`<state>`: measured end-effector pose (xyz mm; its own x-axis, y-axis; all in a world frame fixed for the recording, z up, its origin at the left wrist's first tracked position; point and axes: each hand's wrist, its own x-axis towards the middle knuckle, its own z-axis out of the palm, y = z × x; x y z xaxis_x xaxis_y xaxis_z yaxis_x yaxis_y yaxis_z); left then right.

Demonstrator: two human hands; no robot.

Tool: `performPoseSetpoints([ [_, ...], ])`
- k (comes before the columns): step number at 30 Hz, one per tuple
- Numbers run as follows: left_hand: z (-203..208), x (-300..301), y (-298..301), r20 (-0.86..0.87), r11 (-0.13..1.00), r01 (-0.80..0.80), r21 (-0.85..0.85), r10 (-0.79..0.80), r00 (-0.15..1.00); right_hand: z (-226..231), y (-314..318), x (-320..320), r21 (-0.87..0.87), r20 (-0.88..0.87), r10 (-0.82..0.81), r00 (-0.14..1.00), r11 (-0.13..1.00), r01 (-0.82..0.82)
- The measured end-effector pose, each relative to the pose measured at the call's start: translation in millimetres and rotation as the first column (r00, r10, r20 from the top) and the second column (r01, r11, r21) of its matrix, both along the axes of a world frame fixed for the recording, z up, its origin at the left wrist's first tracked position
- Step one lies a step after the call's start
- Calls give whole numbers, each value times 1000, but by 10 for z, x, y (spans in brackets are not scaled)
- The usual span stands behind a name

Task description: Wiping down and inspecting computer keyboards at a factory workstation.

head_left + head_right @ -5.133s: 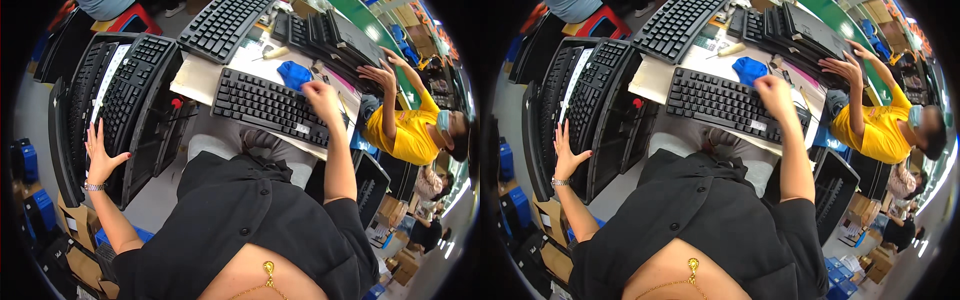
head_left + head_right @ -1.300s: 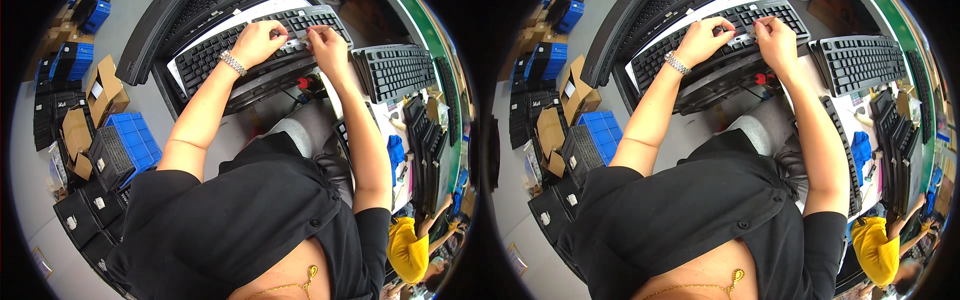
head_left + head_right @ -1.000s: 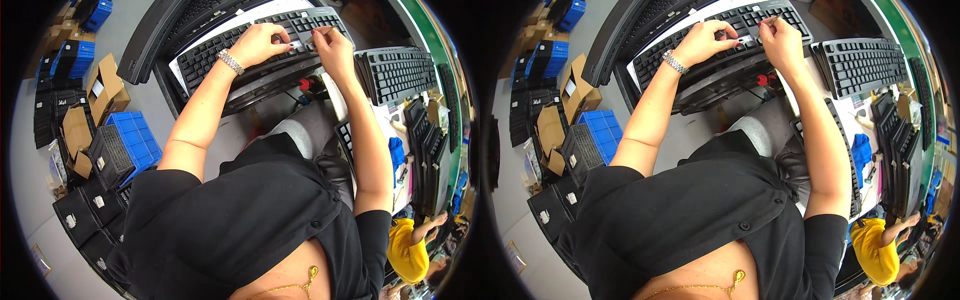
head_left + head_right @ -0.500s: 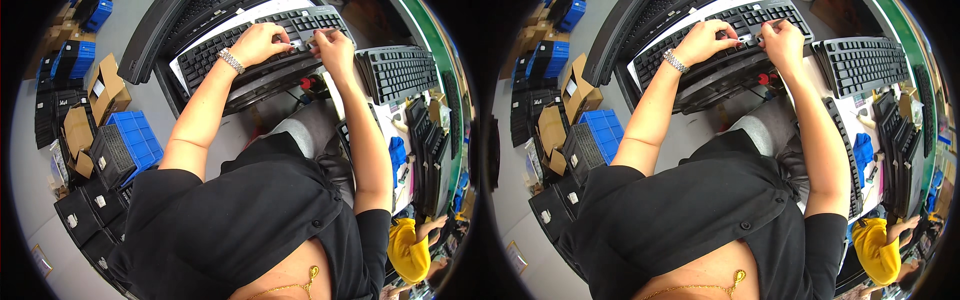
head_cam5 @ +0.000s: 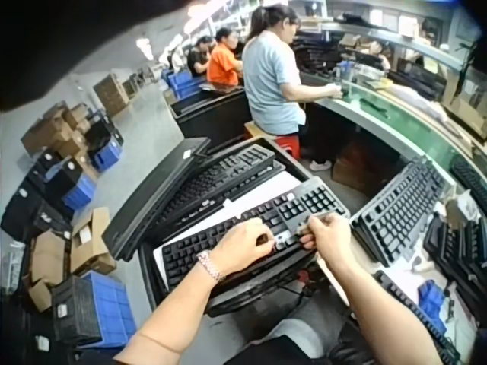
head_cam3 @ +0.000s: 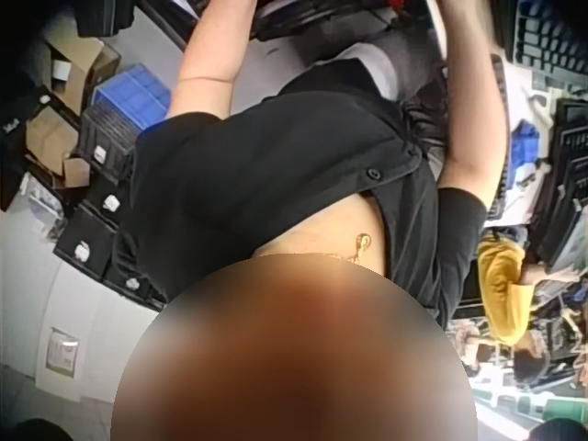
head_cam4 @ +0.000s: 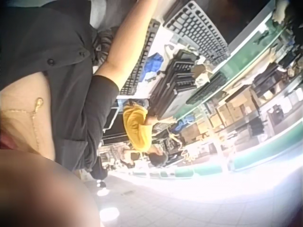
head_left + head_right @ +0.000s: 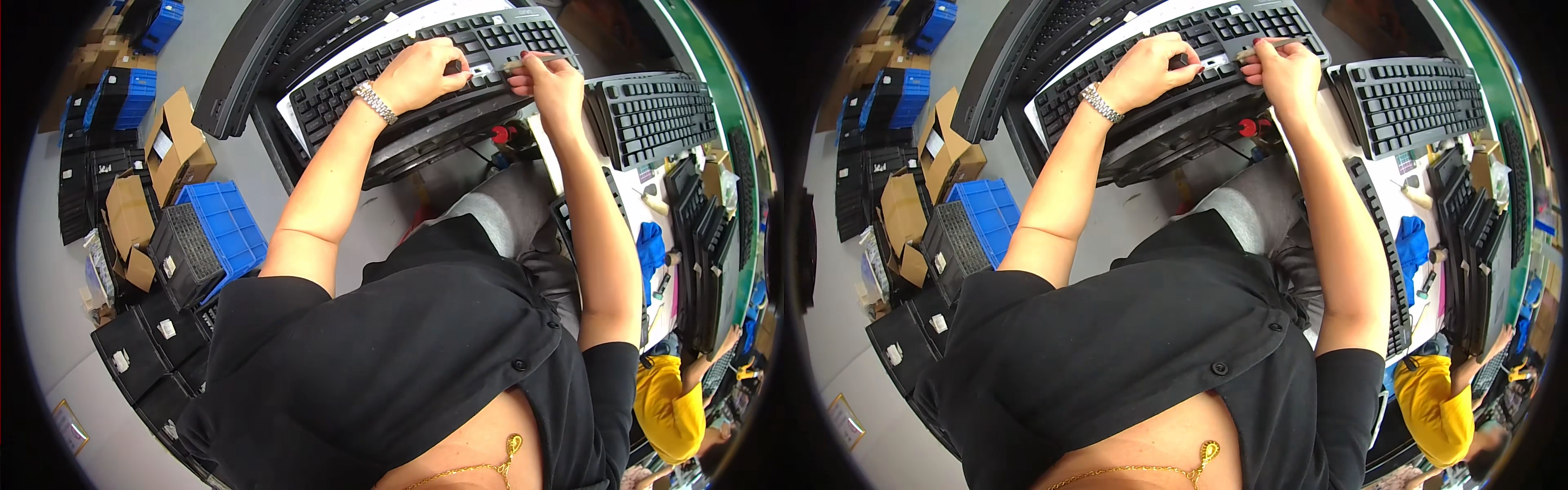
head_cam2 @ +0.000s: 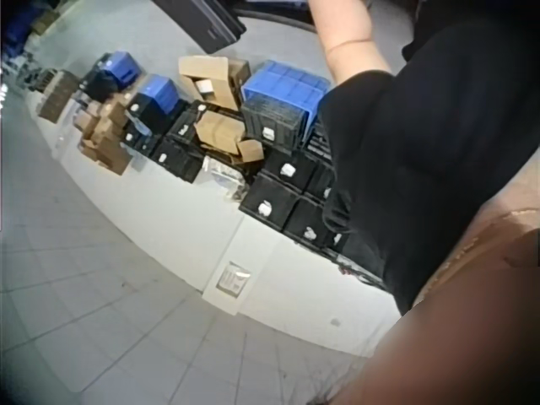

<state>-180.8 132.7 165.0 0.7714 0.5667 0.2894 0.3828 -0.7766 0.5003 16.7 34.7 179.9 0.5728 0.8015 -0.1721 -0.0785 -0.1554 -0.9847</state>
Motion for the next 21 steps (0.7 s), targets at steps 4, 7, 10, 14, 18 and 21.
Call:
performPoseSetpoints([
  [4, -26, 20, -36, -15, 999, -38, 38, 38, 999, 45, -56, -61, 41, 50, 17, 999, 999, -19],
  [7, -40, 24, -46, -27, 996, -62, 58, 63, 998, 73, -107, -135, 71, 70, 41, 997, 996, -46],
  [10, -57, 14, -46, -12, 996, -65, 62, 66, 998, 78, -143, -252, 1, 182, 52, 982, 999, -53],
  [14, -68, 9, -48, -2, 996, -68, 61, 68, 998, 64, -112, -289, -52, 321, 64, 945, 997, -50],
  [18, -79, 13, -44, 5, 996, -65, 62, 65, 998, 64, -21, -304, -106, 446, 82, 891, 994, -39],
  [21, -94, 28, -35, 10, 996, -60, 72, 60, 998, 95, 54, -298, -180, 523, 118, 844, 983, -26],
])
